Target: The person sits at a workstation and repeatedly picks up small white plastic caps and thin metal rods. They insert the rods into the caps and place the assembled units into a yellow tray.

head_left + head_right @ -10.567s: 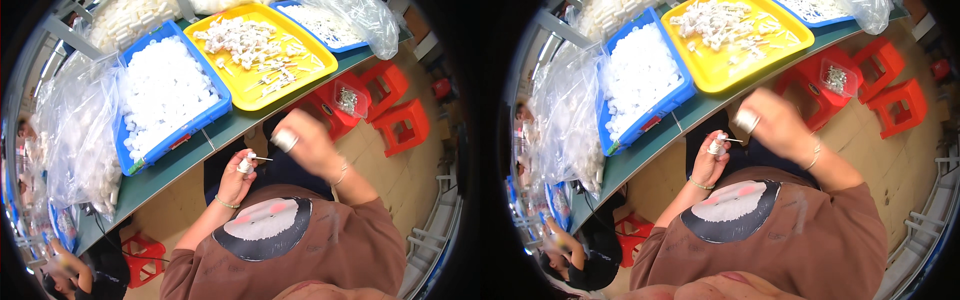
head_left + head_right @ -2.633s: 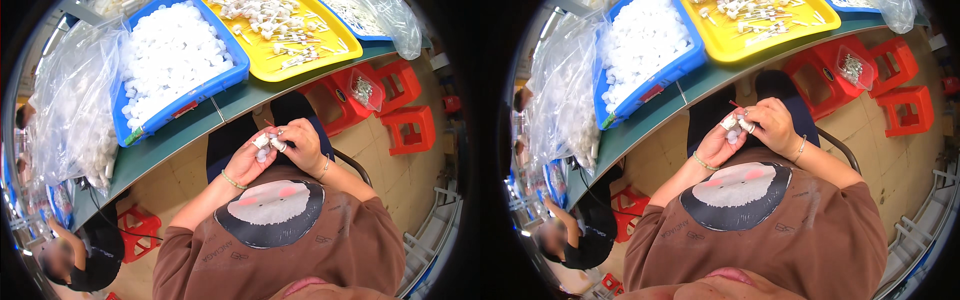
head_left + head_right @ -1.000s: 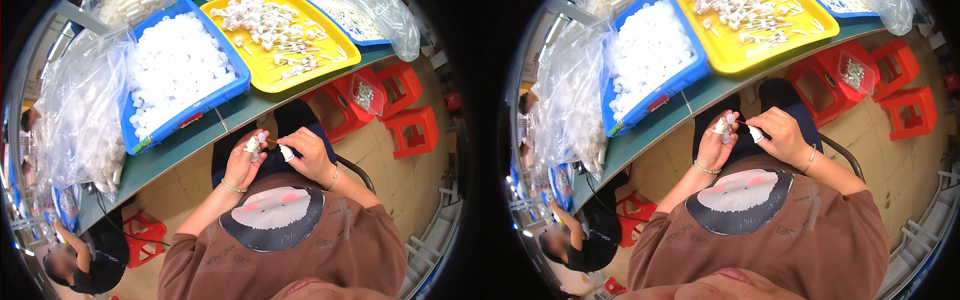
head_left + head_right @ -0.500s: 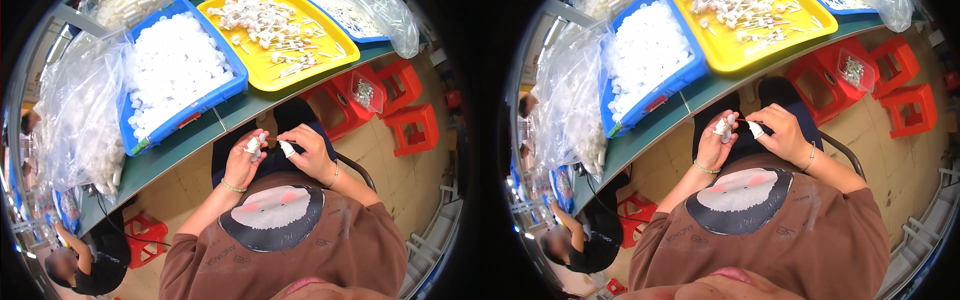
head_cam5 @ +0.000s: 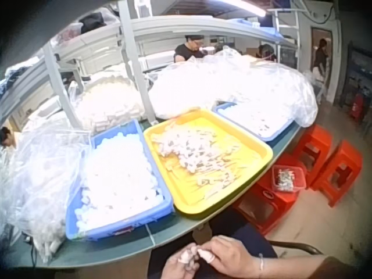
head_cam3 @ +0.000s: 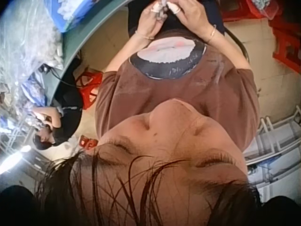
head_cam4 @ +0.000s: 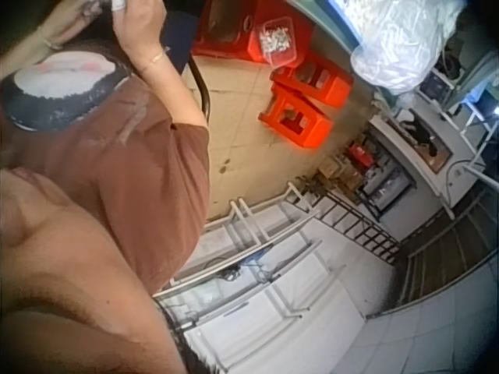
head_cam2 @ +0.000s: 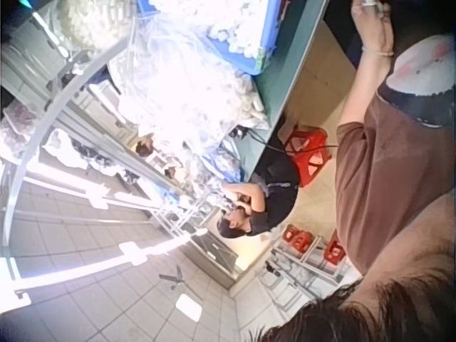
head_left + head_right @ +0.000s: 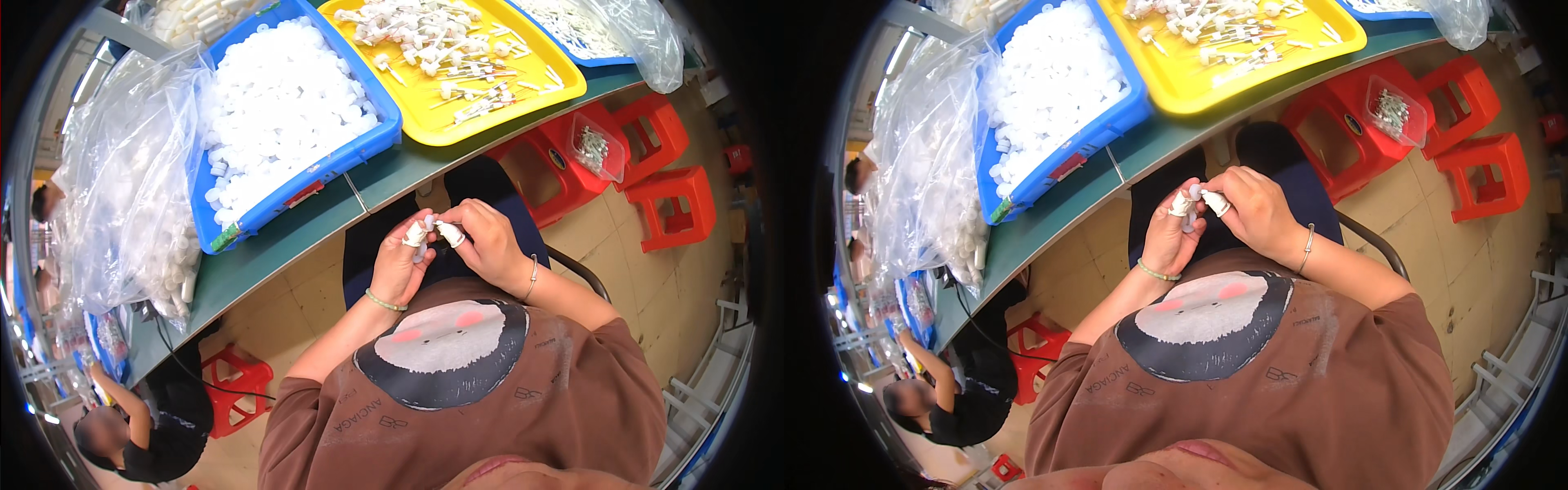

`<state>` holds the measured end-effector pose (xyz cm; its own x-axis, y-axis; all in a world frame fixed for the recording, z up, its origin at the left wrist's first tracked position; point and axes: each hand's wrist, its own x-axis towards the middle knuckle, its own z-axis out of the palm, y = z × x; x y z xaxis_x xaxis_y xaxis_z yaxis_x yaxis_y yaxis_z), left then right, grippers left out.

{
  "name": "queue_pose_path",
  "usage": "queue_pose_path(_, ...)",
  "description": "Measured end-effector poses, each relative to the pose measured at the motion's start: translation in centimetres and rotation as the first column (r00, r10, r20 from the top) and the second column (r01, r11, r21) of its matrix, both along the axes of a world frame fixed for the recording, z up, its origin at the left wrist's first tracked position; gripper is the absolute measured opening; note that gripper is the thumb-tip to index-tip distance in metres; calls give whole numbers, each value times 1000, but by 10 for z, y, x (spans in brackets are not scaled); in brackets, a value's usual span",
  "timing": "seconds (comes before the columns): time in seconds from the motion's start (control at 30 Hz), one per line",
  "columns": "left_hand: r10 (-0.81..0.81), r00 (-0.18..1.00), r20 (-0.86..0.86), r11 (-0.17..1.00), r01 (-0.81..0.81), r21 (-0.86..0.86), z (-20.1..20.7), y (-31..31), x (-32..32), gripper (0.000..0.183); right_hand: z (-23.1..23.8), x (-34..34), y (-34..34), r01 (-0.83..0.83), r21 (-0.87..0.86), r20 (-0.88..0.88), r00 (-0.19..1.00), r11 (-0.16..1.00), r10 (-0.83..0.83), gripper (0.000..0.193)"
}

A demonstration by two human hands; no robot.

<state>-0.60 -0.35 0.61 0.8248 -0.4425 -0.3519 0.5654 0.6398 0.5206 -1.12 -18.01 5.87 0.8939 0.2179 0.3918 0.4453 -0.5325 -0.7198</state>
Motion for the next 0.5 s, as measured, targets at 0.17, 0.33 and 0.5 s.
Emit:
queue_pose_path(0.17, 57, 997, 49, 991, -63, 121, 3, -6, -1, 31, -22, 1, 13, 106, 627, -387, 902, 772, 190, 6)
queue_pose_path(0.33, 123, 992, 24, 989, -125, 78, 1, -7, -2, 29, -17, 2, 21, 60, 362, -234, 972, 930, 28, 5)
queue_pose_path(0.5, 107, 994, -36, 994, -107, 12, 3, -9, -5, 25, -22, 10, 17, 5, -67, 304, 953, 998, 16, 15)
